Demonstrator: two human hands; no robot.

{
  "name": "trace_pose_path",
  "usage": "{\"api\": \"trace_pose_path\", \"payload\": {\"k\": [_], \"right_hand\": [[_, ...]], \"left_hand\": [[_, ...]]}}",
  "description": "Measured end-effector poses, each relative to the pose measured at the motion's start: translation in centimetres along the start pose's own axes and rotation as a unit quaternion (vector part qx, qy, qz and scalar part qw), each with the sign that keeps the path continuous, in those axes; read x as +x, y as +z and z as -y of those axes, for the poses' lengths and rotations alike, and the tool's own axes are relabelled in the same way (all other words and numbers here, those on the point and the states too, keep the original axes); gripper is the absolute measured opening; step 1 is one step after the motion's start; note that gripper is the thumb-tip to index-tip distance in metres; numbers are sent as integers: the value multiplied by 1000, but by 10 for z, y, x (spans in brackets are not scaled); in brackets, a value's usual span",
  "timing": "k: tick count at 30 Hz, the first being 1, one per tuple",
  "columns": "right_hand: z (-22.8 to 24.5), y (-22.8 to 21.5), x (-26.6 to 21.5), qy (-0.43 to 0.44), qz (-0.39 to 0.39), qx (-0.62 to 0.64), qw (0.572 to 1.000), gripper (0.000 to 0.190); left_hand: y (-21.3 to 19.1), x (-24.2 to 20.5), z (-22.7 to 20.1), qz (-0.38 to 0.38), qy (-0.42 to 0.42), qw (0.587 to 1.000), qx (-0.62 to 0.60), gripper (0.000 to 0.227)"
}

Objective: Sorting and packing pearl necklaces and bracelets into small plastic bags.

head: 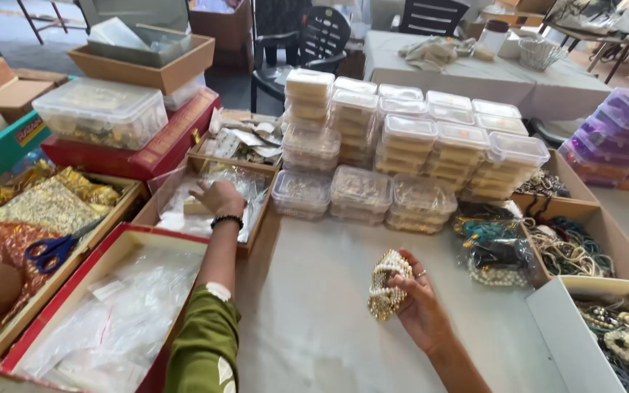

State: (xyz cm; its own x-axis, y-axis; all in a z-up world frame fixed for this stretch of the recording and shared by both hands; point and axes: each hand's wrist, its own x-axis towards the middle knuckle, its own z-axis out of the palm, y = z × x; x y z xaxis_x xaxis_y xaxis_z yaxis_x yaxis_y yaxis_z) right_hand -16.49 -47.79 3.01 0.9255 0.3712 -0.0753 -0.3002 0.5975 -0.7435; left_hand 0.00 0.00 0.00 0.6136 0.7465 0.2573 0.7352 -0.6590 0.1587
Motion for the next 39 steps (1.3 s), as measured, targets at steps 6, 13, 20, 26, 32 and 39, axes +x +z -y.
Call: {"api": "trace_pose_path", "payload": {"k": [6, 13, 20, 26, 32, 39], "right_hand": [[-10, -27, 9, -36, 44, 30, 998, 71], [22, -5, -1, -106, -23, 53, 993, 76], [25, -28, 0, -122, -20, 59, 991, 71], [40, -27, 2, -122, -43, 45, 991, 71], [42, -31, -5, -147, -45, -42, 987, 69], [77, 12, -24, -13, -66, -885, 461, 84]], "left_hand": [[-31, -23, 8, 13, 8, 1000, -25, 20], [-120, -114, -20, -296, 252, 913, -122, 23], [-83, -290, -25, 3, 628, 764, -151, 80], [-139, -322, 14, 130, 639, 733, -194, 85], [-71, -330, 31, 36, 616, 761, -198, 35], [-103, -329, 18, 50, 613, 773, -153, 23]]}}
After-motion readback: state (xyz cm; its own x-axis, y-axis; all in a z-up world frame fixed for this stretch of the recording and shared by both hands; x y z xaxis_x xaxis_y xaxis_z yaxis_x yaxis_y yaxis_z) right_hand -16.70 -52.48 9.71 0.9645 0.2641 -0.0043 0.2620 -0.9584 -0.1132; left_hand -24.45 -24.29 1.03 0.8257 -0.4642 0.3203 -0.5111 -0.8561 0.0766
